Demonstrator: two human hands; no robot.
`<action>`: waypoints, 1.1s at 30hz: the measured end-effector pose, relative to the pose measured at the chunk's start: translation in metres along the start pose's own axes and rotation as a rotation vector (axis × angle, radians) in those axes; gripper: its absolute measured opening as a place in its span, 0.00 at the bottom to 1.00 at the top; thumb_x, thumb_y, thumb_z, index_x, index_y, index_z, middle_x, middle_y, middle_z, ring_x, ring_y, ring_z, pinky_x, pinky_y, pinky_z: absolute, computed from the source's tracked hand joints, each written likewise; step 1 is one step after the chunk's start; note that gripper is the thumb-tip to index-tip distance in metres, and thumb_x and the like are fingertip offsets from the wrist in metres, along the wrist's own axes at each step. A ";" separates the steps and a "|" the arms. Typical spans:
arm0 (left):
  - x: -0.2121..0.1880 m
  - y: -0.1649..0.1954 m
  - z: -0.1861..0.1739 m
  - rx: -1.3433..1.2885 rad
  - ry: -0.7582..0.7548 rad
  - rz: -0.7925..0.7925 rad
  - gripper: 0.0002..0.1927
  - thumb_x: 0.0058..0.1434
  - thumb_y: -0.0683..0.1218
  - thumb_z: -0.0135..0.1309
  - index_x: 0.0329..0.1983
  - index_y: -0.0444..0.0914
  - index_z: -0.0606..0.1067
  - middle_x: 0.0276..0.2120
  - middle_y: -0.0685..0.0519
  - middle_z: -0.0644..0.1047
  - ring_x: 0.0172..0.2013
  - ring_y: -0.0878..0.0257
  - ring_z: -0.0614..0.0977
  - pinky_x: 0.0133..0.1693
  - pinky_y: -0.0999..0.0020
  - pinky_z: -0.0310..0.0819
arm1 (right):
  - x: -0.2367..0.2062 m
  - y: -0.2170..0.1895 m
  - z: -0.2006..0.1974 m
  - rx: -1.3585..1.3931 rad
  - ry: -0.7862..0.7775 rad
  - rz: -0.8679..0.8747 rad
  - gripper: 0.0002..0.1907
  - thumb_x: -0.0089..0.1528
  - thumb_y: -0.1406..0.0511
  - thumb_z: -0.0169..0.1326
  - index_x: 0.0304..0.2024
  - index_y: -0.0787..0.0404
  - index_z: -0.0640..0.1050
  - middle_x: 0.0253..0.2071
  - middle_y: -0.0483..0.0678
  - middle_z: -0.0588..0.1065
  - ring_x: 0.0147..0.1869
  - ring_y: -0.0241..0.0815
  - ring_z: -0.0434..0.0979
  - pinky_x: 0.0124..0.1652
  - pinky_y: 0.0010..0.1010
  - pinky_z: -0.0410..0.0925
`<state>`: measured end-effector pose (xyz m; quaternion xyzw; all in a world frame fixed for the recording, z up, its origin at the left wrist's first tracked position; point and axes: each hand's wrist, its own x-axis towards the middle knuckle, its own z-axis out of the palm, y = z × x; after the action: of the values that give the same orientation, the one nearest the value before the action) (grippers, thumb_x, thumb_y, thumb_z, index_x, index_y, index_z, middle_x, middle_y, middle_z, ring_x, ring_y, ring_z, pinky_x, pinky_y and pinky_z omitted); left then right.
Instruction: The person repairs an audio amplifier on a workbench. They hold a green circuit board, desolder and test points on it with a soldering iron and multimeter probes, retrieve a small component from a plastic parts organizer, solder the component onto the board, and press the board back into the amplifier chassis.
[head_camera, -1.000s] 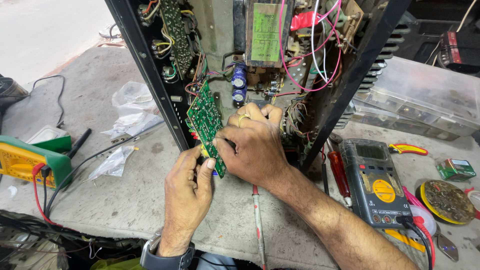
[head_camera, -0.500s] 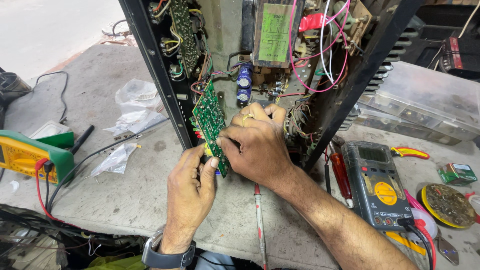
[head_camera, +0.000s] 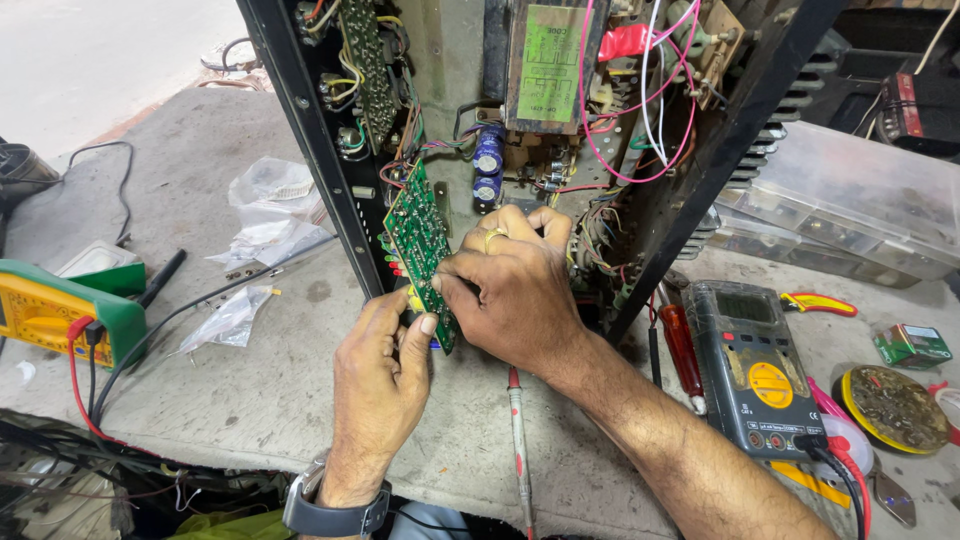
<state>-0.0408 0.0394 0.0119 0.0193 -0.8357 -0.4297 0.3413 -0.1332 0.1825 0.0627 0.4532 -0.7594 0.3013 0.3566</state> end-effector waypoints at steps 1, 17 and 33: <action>0.000 0.000 0.000 0.000 0.000 0.002 0.16 0.64 0.44 0.57 0.53 0.33 0.76 0.30 0.49 0.77 0.22 0.65 0.76 0.26 0.69 0.71 | 0.000 0.000 0.000 0.003 0.001 -0.002 0.02 0.54 0.63 0.65 0.29 0.54 0.84 0.29 0.37 0.77 0.48 0.40 0.75 0.51 0.44 0.53; 0.000 -0.001 0.001 0.010 0.012 0.015 0.16 0.63 0.43 0.58 0.53 0.33 0.77 0.29 0.49 0.77 0.22 0.65 0.75 0.25 0.70 0.70 | -0.002 0.001 -0.001 0.002 -0.004 -0.010 0.02 0.55 0.63 0.64 0.30 0.54 0.85 0.29 0.37 0.78 0.48 0.39 0.75 0.51 0.45 0.53; 0.000 0.001 -0.001 0.018 0.014 0.047 0.16 0.63 0.42 0.58 0.53 0.32 0.76 0.34 0.48 0.78 0.24 0.64 0.76 0.27 0.69 0.72 | -0.001 -0.001 -0.001 -0.007 -0.009 -0.008 0.04 0.56 0.62 0.65 0.29 0.55 0.84 0.28 0.38 0.77 0.48 0.41 0.75 0.51 0.45 0.54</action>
<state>-0.0399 0.0394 0.0126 0.0055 -0.8374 -0.4139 0.3570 -0.1320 0.1836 0.0629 0.4562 -0.7604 0.2950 0.3560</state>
